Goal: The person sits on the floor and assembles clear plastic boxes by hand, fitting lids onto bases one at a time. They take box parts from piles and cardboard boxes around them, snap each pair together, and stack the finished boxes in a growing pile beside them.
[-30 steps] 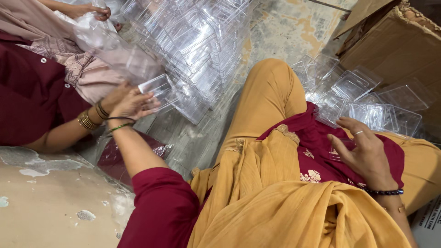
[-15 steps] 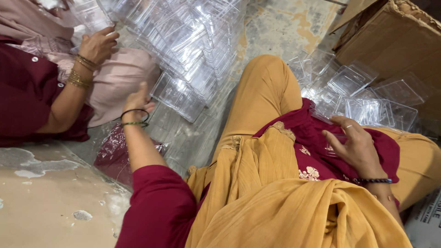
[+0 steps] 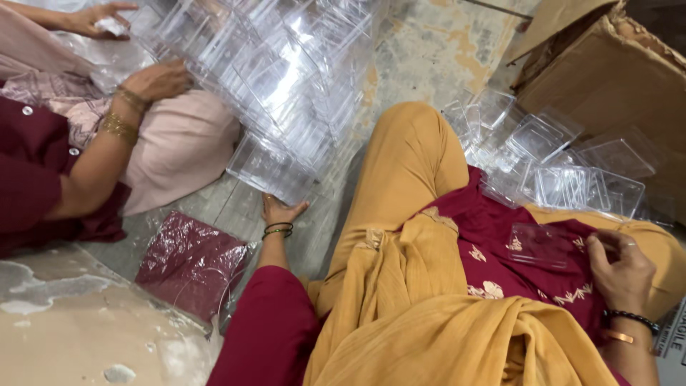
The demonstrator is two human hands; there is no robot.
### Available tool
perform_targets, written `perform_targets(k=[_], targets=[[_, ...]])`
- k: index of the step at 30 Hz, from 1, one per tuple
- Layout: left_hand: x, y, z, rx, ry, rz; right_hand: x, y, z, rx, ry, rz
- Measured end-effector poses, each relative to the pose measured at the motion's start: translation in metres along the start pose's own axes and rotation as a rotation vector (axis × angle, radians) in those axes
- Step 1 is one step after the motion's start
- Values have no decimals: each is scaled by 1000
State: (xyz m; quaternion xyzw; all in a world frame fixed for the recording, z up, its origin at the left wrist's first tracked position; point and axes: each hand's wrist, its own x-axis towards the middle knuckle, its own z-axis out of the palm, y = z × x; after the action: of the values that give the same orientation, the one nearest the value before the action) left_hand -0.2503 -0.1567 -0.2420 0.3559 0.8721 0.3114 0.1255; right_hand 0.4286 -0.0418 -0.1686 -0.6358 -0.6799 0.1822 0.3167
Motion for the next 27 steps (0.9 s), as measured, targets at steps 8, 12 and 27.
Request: perform_targets(k=[8, 12, 27], targets=[[5, -14, 9, 53, -23, 7, 18, 8, 18, -286, 18, 15], [5, -19, 11, -37, 44, 4, 21, 8, 18, -280, 18, 61], [13, -36, 0, -174, 200, -7, 23, 38, 21, -359, 36, -19]])
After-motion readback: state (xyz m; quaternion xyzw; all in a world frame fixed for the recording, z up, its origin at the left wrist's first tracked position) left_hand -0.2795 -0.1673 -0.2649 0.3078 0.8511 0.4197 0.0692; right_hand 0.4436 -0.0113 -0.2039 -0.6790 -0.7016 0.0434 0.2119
